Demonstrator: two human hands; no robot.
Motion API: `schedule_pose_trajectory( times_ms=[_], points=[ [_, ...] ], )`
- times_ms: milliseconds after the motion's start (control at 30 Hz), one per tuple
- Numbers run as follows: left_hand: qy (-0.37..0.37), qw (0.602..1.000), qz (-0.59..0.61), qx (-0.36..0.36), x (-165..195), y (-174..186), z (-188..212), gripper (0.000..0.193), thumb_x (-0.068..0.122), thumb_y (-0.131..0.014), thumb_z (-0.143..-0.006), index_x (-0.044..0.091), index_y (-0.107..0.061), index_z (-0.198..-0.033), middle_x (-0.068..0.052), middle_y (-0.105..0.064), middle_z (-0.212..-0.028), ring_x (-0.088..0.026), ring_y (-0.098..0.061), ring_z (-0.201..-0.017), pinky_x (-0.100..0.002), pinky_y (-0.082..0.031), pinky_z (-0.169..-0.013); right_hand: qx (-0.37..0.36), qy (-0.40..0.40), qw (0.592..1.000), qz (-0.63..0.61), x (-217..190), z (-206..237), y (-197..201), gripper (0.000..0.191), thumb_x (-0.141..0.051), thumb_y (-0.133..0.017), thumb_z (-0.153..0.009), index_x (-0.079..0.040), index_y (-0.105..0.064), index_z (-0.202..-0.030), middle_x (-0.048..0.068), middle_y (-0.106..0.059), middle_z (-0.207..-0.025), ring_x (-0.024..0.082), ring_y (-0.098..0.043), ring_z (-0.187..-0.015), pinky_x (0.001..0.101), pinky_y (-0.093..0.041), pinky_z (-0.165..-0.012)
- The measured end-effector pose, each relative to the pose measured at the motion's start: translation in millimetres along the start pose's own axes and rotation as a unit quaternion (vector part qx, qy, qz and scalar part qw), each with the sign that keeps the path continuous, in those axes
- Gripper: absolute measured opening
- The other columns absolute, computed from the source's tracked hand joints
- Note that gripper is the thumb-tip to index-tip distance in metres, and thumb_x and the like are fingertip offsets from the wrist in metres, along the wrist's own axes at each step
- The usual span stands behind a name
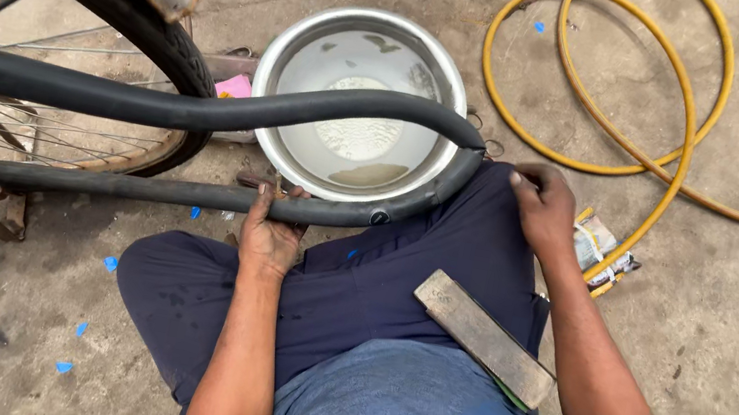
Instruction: The person sits on the ground with a bicycle inner tube on their lap, opens a patch kit packet and presses a patch onto the tube. They then attach an air hose to the valve to inflate the tube and submerge sections of it in a water basin, moving the tube around to check for leaks.
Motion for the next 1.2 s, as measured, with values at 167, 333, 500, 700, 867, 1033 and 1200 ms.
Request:
schedule_pose_trajectory(
  times_ms=[167, 333, 500, 700, 867, 1033, 1200],
  points=[
    [-0.008, 1.0, -0.008, -0.011, 1, -3, 6, 0.047, 0.037, -0.074, -0.092, 0.012, -0.056, -0.128, -0.016, -0.072, -0.11, -0.029, -0.069, -0.111, -0.048, -0.052, -0.102, -0.09, 0.037, 0.994, -0.058, -24, -15, -35, 0.058, -0.031, -0.075, -0.092, 0.001, -0.056, -0.138, 0.018, -0.071, -0.122, 0.027, -0.068, -0.115, 0.0378, -0.053, -0.099],
    [-0.006, 1.0, -0.003, -0.016, 3, -8, 8, 0.049, 0.037, -0.074, -0.091, 0.011, -0.054, -0.127, -0.017, -0.072, -0.11, -0.029, -0.068, -0.11, -0.05, -0.052, -0.103, -0.154, -0.033, 0.987, -0.043, -28, -35, -43, 0.066, -0.037, -0.074, -0.09, 0.0, -0.053, -0.142, 0.019, -0.07, -0.125, 0.027, -0.067, -0.119, 0.0382, -0.051, -0.104],
    [0.004, 1.0, -0.009, -0.004, 4, -11, 8, 0.043, 0.037, -0.072, -0.093, 0.009, -0.051, -0.118, -0.019, -0.071, -0.11, -0.032, -0.068, -0.113, -0.051, -0.051, -0.104, -0.209, -0.068, 0.969, -0.113, -36, -54, -42, 0.073, -0.039, -0.076, -0.089, 0.002, -0.05, -0.144, 0.022, -0.063, -0.135, 0.03, -0.06, -0.129, 0.0394, -0.044, -0.112],
    [0.013, 0.998, -0.066, 0.0, 1, -9, 2, 0.038, 0.04, -0.07, -0.094, 0.008, -0.055, -0.109, -0.022, -0.072, -0.113, -0.031, -0.069, -0.113, -0.052, -0.051, -0.104, -0.251, -0.07, 0.956, -0.135, -44, -74, -42, 0.076, -0.032, -0.081, -0.082, 0.002, -0.052, -0.144, 0.019, -0.063, -0.136, 0.029, -0.058, -0.13, 0.0398, -0.042, -0.112],
    [0.029, 0.99, -0.138, 0.03, -4, -12, 0, 0.041, 0.047, -0.068, -0.094, 0.011, -0.06, -0.111, -0.014, -0.065, -0.119, -0.031, -0.068, -0.108, -0.052, -0.051, -0.094, -0.237, -0.054, 0.963, -0.116, -43, -77, -37, 0.065, -0.02, -0.082, -0.083, 0.004, -0.057, -0.139, 0.016, -0.068, -0.127, 0.025, -0.065, -0.118, 0.0361, -0.048, -0.105],
    [0.007, 0.971, -0.238, -0.01, -14, -21, -3, 0.063, 0.056, -0.058, -0.093, 0.017, -0.054, -0.142, -0.014, -0.062, -0.134, -0.025, -0.067, -0.107, -0.039, -0.048, -0.084, -0.099, -0.027, 0.955, -0.279, -45, -87, -39, 0.047, -0.001, -0.073, -0.084, 0.001, -0.057, -0.128, 0.009, -0.067, -0.103, 0.014, -0.062, -0.083, 0.0303, -0.052, -0.07],
    [-0.23, 0.879, -0.409, -0.087, -21, -26, 4, 0.092, 0.047, -0.077, -0.094, 0.015, -0.02, -0.159, -0.017, -0.044, -0.157, -0.033, -0.045, -0.147, -0.049, -0.043, -0.116, -0.009, 0.062, 0.943, -0.328, -54, -107, -60, 0.036, 0.004, -0.07, -0.09, -0.002, -0.057, -0.123, 0.004, -0.065, -0.103, 0.013, -0.063, -0.086, 0.0297, -0.055, -0.07]
  ],
)
Point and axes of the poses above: each hand's wrist, its own z-axis away from the middle knuckle, its own y-axis out of the back of the hand, x = y × z, the point moved 2 cm from there along -z, towards the middle knuckle
